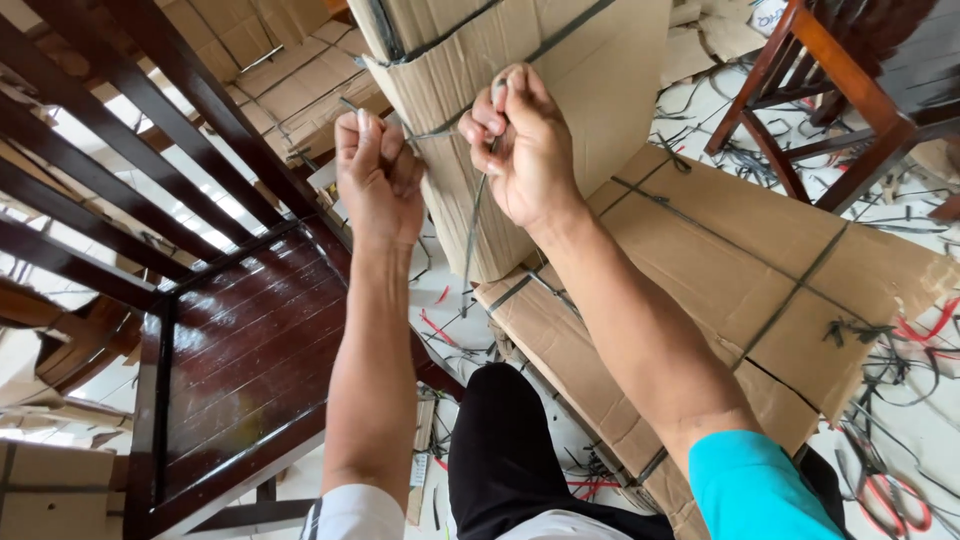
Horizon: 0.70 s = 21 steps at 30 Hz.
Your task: The person stacks corrugated cardboard sheets into a bundle and secures it with black plastic strapping. They wrap the straps around the bundle, pull them tight, and tie knots by hand to fasten the package.
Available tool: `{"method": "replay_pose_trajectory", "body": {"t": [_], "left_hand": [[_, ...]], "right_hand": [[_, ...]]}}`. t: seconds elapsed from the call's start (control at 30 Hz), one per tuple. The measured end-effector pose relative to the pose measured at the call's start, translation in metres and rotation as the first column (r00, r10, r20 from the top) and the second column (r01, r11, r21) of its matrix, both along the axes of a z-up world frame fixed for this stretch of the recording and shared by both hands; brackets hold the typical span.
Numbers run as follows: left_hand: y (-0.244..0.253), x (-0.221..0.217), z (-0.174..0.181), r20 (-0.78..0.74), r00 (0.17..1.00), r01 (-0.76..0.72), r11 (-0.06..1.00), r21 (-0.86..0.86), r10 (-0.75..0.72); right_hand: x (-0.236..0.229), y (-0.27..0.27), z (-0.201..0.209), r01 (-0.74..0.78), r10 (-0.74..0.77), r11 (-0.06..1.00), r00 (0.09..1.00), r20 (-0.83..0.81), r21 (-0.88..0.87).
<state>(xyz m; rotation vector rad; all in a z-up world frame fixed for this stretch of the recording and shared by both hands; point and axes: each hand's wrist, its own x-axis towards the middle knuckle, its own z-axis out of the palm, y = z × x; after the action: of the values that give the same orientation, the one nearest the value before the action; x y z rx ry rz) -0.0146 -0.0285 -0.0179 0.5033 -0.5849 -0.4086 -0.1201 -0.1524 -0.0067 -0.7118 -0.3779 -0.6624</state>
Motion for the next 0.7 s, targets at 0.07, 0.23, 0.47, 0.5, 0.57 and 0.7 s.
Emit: {"method": "replay_pose_trajectory", "body": {"t": [0.07,0.23,0.47,0.5,0.57,0.7], "left_hand": [[-0.001,0.003,0.003,0.068,0.994,-0.09,0.993,0.079,0.084],[-0.001,0.014,0.007,0.202,0.96,-0.236,0.95,0.206,0.195],[0.017,-0.004,0.003,0.786,0.552,-0.592,0.795,0.132,0.28],[0.017,-0.006,0.0,0.837,0.461,-0.712,0.685,0.152,0.293],[0.015,-0.008,-0.005,0.883,0.37,-0.816,0.557,0.159,0.29],[0.019,-0.009,-0.007,0.978,-0.025,-0.938,0.333,-0.095,0.206]], "right_hand": [[-0.004,-0.005,0.013,0.049,-0.051,0.999,0.995,-0.08,-0.023],[-0.003,-0.026,0.024,0.124,-0.17,0.973,0.955,-0.244,-0.194],[-0.009,-0.001,0.018,0.408,-0.763,0.13,0.623,0.171,-0.904],[-0.007,0.004,0.015,0.367,-0.795,-0.004,0.563,0.226,-0.93],[-0.006,0.015,0.015,0.31,-0.812,-0.137,0.508,0.286,-0.941],[-0.004,0.027,0.026,0.139,-0.823,-0.294,0.468,0.324,-0.946]]}}
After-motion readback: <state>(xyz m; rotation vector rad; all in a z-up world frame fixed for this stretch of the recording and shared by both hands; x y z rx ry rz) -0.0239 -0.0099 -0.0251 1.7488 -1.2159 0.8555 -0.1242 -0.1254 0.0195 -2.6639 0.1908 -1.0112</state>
